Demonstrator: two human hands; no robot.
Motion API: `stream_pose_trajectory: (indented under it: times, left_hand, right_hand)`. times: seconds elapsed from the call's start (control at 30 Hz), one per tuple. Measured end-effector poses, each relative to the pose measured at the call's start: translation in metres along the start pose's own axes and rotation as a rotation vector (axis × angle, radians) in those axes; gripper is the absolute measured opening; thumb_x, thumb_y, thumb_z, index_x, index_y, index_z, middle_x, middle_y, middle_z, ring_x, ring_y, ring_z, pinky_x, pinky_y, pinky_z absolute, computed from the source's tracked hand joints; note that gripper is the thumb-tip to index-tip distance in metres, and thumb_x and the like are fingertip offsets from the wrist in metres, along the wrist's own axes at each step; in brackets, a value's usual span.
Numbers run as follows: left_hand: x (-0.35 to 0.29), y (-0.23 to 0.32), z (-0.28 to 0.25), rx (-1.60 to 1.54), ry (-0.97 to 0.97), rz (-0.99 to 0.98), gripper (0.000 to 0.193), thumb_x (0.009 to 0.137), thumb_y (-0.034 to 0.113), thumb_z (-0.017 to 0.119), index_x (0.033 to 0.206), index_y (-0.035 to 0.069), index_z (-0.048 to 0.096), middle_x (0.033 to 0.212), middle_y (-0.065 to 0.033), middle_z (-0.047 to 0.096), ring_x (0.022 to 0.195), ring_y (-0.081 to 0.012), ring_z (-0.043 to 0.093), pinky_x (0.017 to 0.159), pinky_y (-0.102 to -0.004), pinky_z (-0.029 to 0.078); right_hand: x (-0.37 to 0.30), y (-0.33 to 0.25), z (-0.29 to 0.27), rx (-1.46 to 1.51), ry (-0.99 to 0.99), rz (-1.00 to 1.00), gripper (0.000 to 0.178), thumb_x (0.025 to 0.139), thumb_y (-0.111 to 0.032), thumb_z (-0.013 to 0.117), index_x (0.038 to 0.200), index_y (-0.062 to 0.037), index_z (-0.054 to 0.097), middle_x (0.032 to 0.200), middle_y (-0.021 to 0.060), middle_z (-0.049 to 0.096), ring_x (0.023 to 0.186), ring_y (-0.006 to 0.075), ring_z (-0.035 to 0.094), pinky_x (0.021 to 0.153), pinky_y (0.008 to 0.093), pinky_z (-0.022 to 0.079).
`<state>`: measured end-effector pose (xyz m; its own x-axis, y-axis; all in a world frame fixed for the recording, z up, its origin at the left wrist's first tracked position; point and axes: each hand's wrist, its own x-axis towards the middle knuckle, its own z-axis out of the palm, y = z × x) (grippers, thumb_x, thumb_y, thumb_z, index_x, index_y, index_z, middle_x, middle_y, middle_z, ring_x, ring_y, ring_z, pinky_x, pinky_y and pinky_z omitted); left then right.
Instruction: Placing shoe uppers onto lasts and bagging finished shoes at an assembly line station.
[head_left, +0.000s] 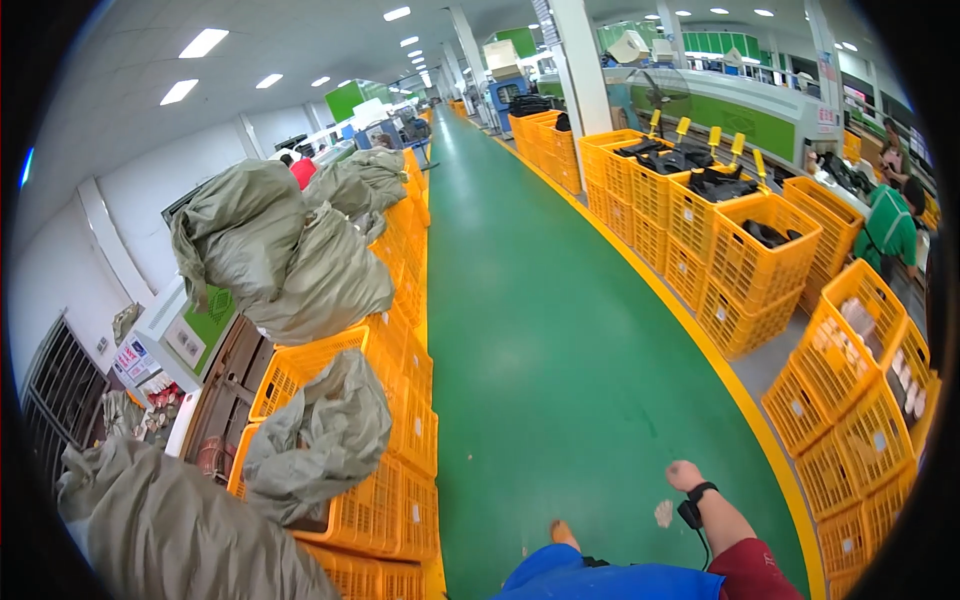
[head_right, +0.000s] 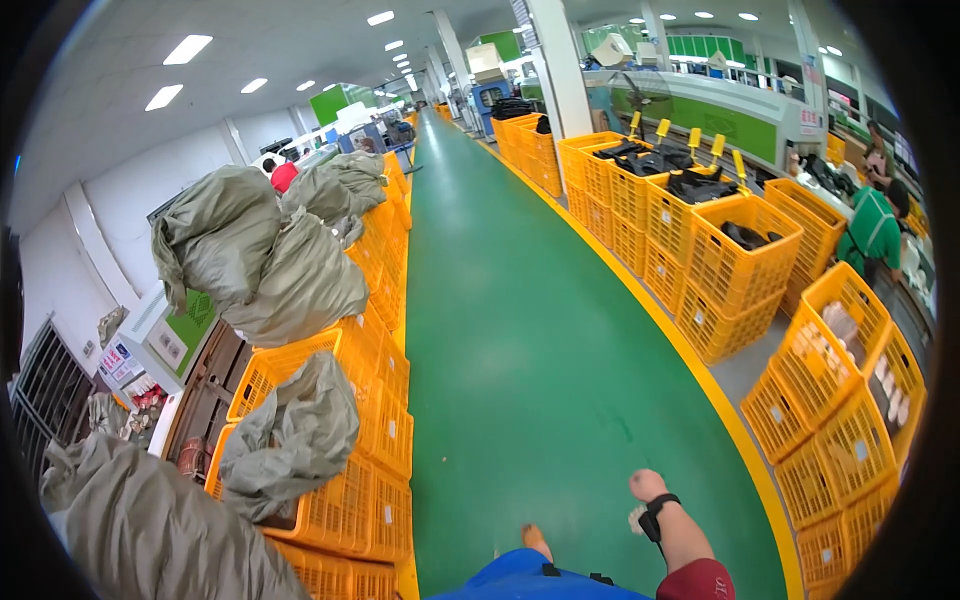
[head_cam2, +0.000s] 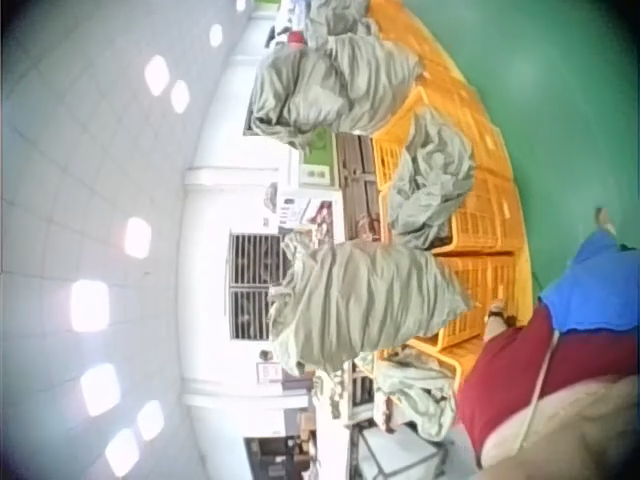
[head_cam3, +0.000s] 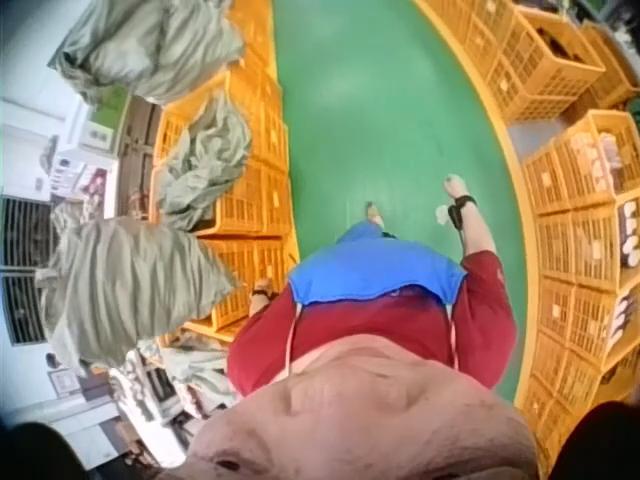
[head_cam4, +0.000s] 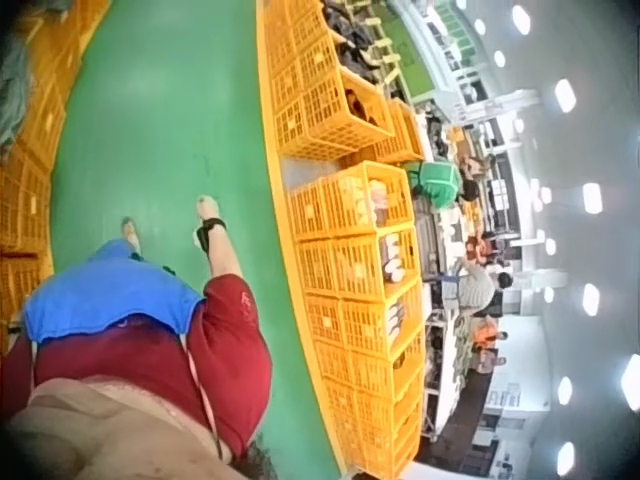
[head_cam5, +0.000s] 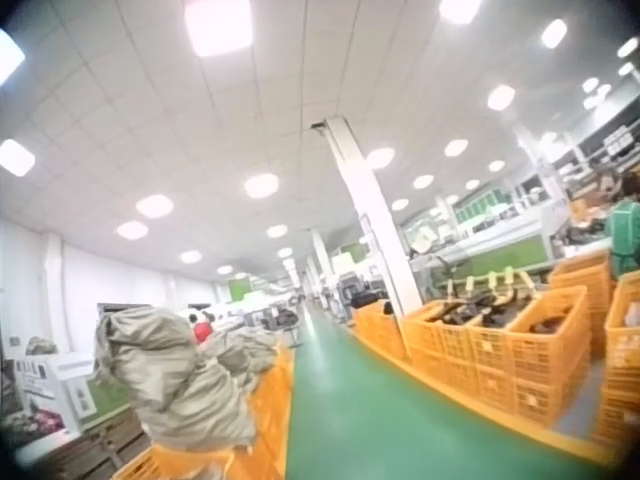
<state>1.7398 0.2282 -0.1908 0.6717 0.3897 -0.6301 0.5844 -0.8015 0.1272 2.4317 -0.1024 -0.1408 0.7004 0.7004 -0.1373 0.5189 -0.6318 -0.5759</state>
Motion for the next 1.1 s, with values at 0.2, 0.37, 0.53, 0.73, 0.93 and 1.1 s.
stream_pose_trajectory:
  times: [0.2,0.37,0.53,0.73,0.93,1.1]
  left_hand:
    - [0.093,-0.113,-0.111,-0.315,0.247,0.201,0.048,0.078,0.045,0.048,0.106,0.007,0.060,0.104,-0.0188,0.060,0.100,-0.0357,0.055,0.084,-0.0407,0.045]
    - [0.210,-0.092,-0.350,-0.528,0.361,-0.611,0.048,0.075,0.042,0.057,0.100,0.001,0.058,0.094,-0.0241,0.060,0.092,-0.0381,0.056,0.077,-0.0424,0.046]
    - [0.365,-0.010,-0.653,-0.571,0.636,-0.143,0.051,0.082,0.032,0.057,0.121,0.001,0.047,0.118,-0.0187,0.053,0.110,-0.0309,0.051,0.092,-0.0355,0.041]
    - [0.560,0.026,-0.771,-0.388,0.531,0.375,0.047,0.083,0.029,0.055,0.121,0.002,0.046,0.119,-0.0183,0.052,0.110,-0.0312,0.050,0.093,-0.0365,0.040]
    - [0.635,-0.072,-0.826,-0.465,0.533,0.177,0.050,0.081,0.031,0.056,0.122,0.004,0.045,0.109,-0.0214,0.056,0.102,-0.0348,0.052,0.088,-0.0392,0.042]
    - [0.690,-0.188,-0.869,-0.567,0.401,-0.060,0.051,0.080,0.035,0.057,0.122,0.007,0.046,0.110,-0.0210,0.056,0.103,-0.0342,0.053,0.087,-0.0394,0.043]
  right_hand:
    - [0.209,-0.088,0.055,0.036,-0.326,-0.162,0.024,0.074,-0.027,0.051,0.081,-0.0082,0.065,0.082,0.0144,0.064,0.079,0.0321,0.061,0.073,0.0392,0.048]
    - [0.320,-0.023,0.063,-0.129,-0.504,0.119,0.026,0.076,-0.028,0.050,0.076,-0.0065,0.066,0.066,0.0047,0.065,0.059,0.0160,0.061,0.062,0.0302,0.049]
    - [0.418,0.009,0.072,-0.116,-0.560,0.648,0.019,0.072,-0.018,0.054,0.063,-0.0061,0.066,0.063,0.0086,0.064,0.059,0.0190,0.062,0.059,0.0330,0.050]
    - [0.654,-0.076,0.065,-0.189,-0.620,0.362,0.018,0.070,-0.020,0.061,0.065,-0.0031,0.065,0.063,0.0099,0.064,0.060,0.0211,0.062,0.058,0.0340,0.050]
    - [0.948,-0.242,0.092,-0.201,-0.281,-0.238,0.029,0.075,-0.025,0.050,0.080,0.0006,0.064,0.084,0.0230,0.061,0.082,0.0398,0.058,0.074,0.0433,0.048]
    - [1.092,-0.388,0.118,0.108,-0.391,-0.271,0.020,0.075,-0.022,0.056,0.073,-0.0048,0.065,0.067,0.0096,0.064,0.062,0.0205,0.062,0.062,0.0323,0.049]
